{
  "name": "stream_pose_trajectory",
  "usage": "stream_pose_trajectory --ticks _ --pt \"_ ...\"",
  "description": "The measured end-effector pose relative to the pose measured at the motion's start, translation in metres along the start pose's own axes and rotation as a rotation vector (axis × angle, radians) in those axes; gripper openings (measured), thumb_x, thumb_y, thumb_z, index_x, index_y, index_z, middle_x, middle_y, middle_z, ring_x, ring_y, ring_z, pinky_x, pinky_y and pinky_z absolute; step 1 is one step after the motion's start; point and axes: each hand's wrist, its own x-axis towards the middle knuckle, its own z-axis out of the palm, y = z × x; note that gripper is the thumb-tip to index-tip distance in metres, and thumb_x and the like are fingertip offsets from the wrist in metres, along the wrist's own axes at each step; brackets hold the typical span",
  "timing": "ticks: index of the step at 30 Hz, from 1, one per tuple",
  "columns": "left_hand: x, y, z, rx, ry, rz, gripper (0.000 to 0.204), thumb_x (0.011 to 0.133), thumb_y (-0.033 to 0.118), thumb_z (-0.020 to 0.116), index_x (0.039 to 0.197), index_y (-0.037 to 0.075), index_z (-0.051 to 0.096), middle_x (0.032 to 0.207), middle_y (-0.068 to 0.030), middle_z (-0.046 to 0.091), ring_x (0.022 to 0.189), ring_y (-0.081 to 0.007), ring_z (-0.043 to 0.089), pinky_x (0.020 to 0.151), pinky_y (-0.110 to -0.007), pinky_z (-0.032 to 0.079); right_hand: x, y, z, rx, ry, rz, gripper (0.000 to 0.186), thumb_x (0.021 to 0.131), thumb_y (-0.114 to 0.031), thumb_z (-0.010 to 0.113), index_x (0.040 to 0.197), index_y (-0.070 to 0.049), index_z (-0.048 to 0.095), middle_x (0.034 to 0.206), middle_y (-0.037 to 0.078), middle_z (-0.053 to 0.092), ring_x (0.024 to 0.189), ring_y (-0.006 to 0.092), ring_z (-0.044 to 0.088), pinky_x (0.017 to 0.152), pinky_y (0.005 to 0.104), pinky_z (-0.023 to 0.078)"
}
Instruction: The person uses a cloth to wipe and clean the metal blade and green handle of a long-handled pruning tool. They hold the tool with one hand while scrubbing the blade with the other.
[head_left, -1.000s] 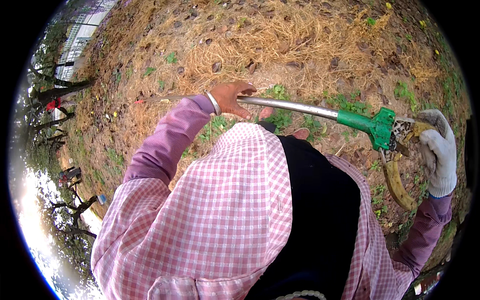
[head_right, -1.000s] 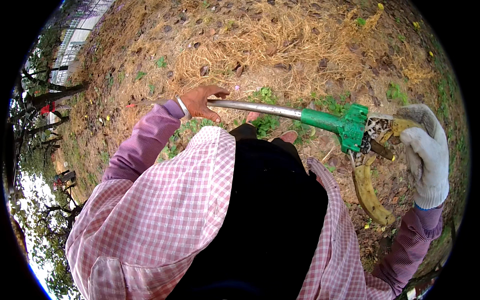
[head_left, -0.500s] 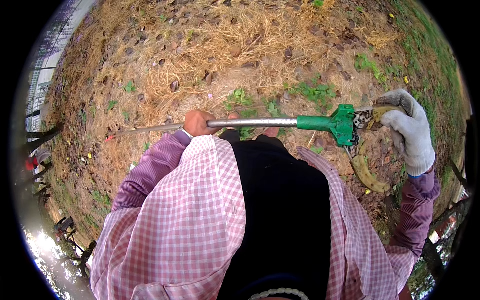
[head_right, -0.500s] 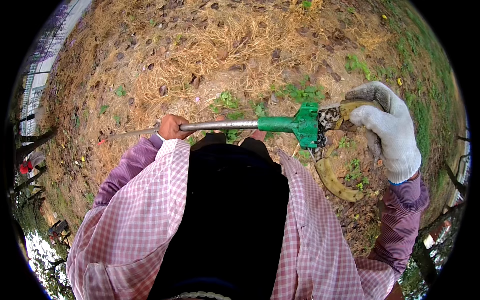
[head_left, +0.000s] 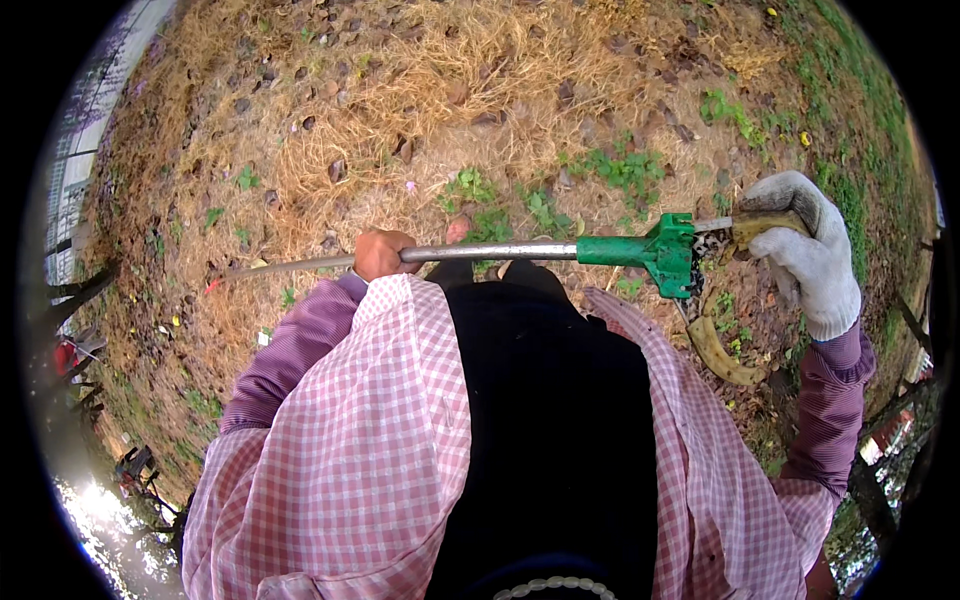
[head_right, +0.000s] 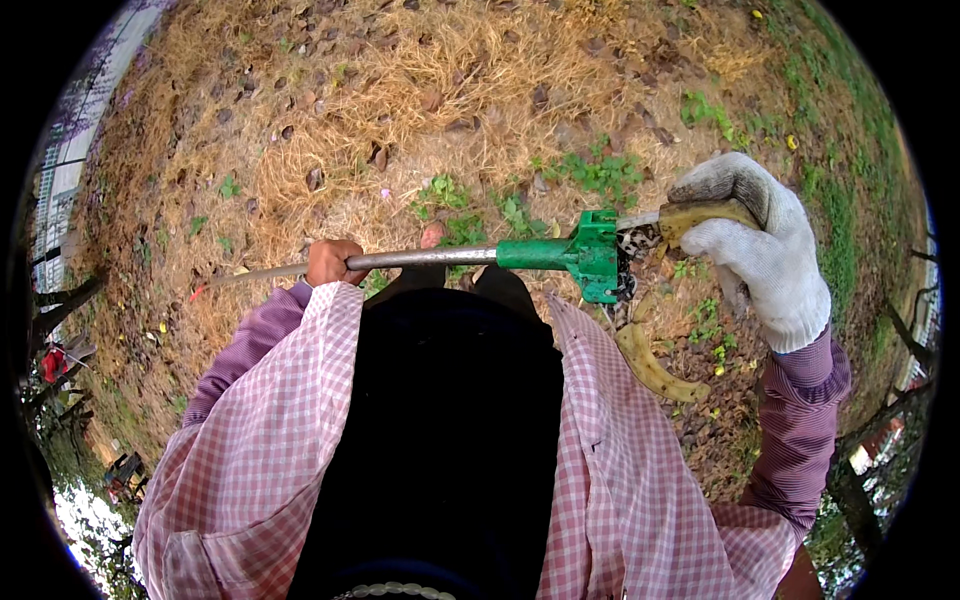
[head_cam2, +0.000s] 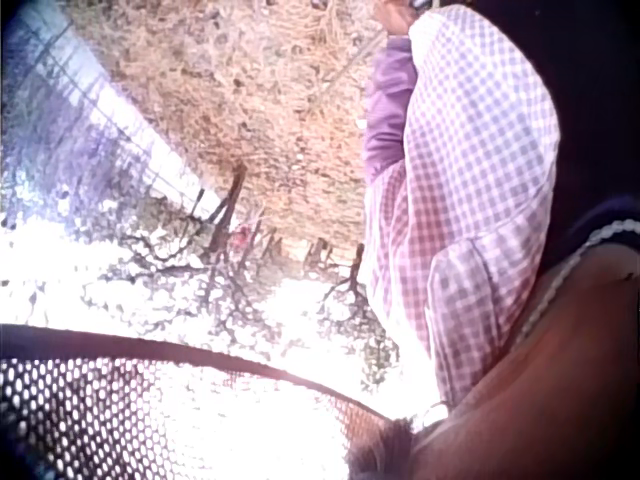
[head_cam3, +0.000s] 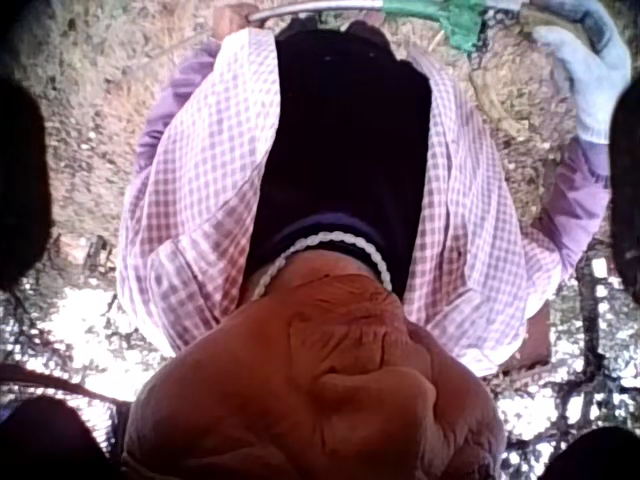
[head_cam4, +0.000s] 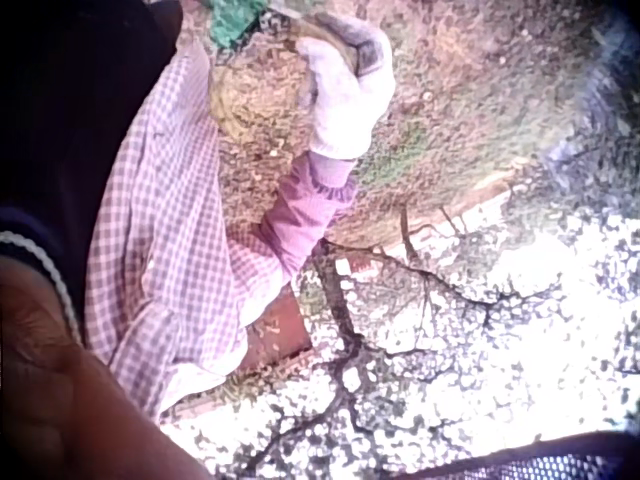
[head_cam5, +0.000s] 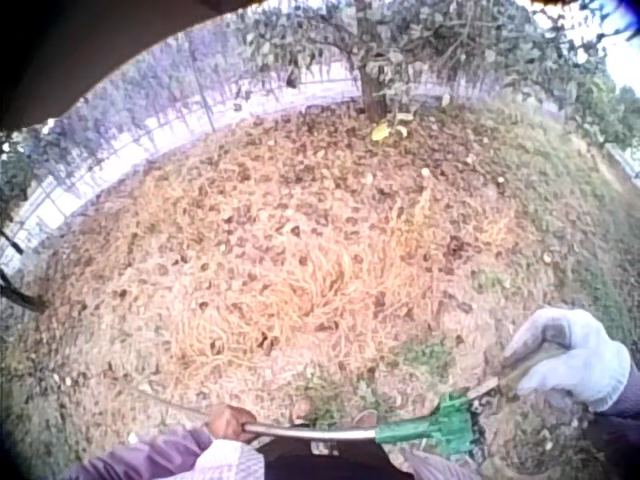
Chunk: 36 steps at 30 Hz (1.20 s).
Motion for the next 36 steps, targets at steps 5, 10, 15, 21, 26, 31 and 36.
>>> stream_pose_trajectory --ticks 5,10,15,21,26,31,36 --pt "-0.003 0.003 0.003 0.147 0.134 -0.011 0.035 0.072 0.027 0.074 0.051 0.007 0.055 0.046 -0.0090 0.049 0.038 -0.0242 0.049 0.039 -0.034 0.038 0.003 0.012 0.002 0.019 -0.033 -0.096 0.031 0.068 -0.001 0.065 0.097 0.002 0.055 0.079 0.007 0.062 0.036 0.0047 0.042 0.034 0.0185 0.031" --pt "-0.003 0.007 -0.001 0.159 0.208 -0.014 0.031 0.068 0.023 0.073 0.050 0.008 0.054 0.047 -0.0094 0.050 0.041 -0.0266 0.051 0.039 -0.035 0.040 0.003 0.026 0.008 -0.063 -0.021 -0.376 0.034 0.066 0.003 0.068 0.097 0.002 0.055 0.082 0.010 0.063 0.043 0.0090 0.051 0.036 0.0200 0.037" --pt "-0.006 0.010 -0.006 0.171 0.222 -0.058 0.032 0.069 0.021 0.073 0.049 0.007 0.052 0.047 -0.0088 0.049 0.040 -0.0253 0.049 0.039 -0.035 0.038 -0.012 0.009 0.011 -0.008 -0.039 -0.038 0.035 0.066 0.008 0.065 0.098 0.003 0.054 0.084 0.011 0.064 0.052 0.0115 0.058 0.041 0.0214 0.044" --pt "-0.011 0.011 0.010 0.201 0.343 -0.008 0.040 0.071 0.021 0.074 0.047 0.006 0.046 0.044 -0.0074 0.044 0.036 -0.0207 0.041 0.036 -0.033 0.033 -0.006 -0.002 0.007 -0.618 -0.204 -0.431 0.031 0.063 0.005 0.069 0.090 -0.001 0.058 0.073 0.007 0.060 0.063 0.0164 0.060 0.055 0.0285 0.046" --pt "-0.013 0.017 0.014 0.219 0.359 -0.042 0.043 0.072 0.020 0.074 0.045 0.007 0.043 0.042 -0.0058 0.042 0.035 -0.0187 0.040 0.035 -0.032 0.032 -0.006 -0.016 0.018 -0.957 -0.155 -0.465 0.023 0.062 0.003 0.062 0.082 -0.006 0.056 0.066 0.009 0.056 0.059 0.0266 0.058 0.054 0.0310 0.045" --pt "-0.010 0.020 0.016 0.217 0.376 -0.025 0.041 0.071 0.019 0.074 0.046 0.007 0.043 0.042 -0.0062 0.042 0.036 -0.0199 0.041 0.035 -0.033 0.032 -0.010 -0.005 0.028 -0.760 -0.066 -0.358 0.025 0.065 0.001 0.060 0.089 -0.004 0.060 0.069 0.009 0.060 0.058 0.0222 0.060 0.054 0.0289 0.046" --pt "-0.007 0.020 0.016 0.232 0.391 -0.031 0.042 0.071 0.019 0.073 0.046 0.007 0.042 0.043 -0.0065 0.041 0.036 -0.0204 0.040 0.036 -0.034 0.031 -0.008 0.007 0.021 -0.619 -0.091 -0.377 0.027 0.064 0.002 0.057 0.090 -0.003 0.062 0.068 0.007 0.061 0.056 0.0130 0.057 0.054 0.0248 0.044"
